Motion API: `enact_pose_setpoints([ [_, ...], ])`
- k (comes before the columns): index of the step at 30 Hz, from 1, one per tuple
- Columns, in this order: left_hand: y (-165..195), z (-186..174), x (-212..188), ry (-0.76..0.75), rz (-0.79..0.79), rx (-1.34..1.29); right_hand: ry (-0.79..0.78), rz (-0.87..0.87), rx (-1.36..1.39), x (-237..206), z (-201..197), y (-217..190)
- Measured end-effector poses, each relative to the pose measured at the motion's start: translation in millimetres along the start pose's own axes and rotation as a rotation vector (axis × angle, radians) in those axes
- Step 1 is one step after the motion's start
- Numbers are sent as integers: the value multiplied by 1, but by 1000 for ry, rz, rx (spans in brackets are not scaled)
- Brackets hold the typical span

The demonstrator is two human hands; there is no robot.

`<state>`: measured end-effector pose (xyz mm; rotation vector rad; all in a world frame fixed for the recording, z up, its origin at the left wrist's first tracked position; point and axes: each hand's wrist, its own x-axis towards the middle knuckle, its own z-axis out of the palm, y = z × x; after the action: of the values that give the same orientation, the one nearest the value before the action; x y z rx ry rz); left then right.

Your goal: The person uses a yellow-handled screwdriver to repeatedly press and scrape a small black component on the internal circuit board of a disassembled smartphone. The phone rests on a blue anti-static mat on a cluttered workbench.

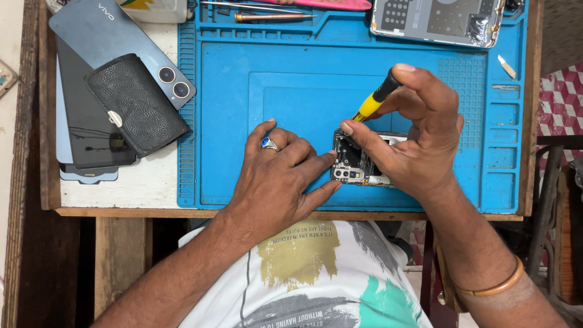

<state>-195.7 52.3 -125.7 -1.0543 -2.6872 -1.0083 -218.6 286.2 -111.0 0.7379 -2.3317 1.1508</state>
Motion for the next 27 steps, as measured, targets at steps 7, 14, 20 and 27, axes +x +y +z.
enact_pose_setpoints([
  [7, 1, -1, 0, -1, -9, -4, -79, 23, 18, 1, -4, -4],
  [14, 1, -2, 0, 13, -1, -6, -152, 19, 26, 3, -5, -10],
  [20, 1, -2, 0, 12, 5, -5, -191, 14, 4, 3, -7, -12],
  [27, 1, -2, 0, 15, 0, -5, -221, -69, 128, 5, -1, -11],
])
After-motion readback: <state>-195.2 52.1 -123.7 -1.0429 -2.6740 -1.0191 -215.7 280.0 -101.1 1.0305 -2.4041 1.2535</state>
